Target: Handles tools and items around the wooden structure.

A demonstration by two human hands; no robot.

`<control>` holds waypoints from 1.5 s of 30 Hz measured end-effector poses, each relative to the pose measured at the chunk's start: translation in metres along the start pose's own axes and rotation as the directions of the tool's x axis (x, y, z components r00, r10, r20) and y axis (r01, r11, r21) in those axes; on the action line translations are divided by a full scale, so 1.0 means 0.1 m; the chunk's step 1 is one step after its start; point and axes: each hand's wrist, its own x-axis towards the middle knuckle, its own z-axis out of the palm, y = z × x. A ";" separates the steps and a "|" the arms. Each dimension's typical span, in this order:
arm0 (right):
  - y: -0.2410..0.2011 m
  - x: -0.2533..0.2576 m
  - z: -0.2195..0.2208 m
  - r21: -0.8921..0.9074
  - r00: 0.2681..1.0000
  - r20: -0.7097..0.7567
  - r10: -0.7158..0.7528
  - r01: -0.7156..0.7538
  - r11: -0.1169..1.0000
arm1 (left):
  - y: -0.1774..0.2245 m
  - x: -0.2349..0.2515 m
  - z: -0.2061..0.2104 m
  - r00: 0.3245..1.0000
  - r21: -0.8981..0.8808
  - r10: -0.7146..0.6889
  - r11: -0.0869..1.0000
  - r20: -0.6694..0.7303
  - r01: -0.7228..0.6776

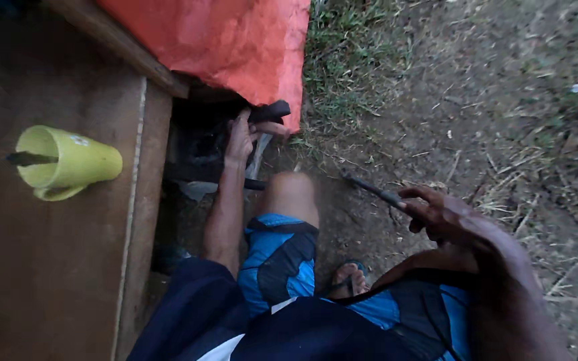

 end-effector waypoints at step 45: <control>0.06 -0.06 0.29 -0.092 0.992 -0.085 -0.098 0.090 0.992 | -1.25 -1.63 -1.15 0.982 -0.367 -0.098 0.918 0.161 0.152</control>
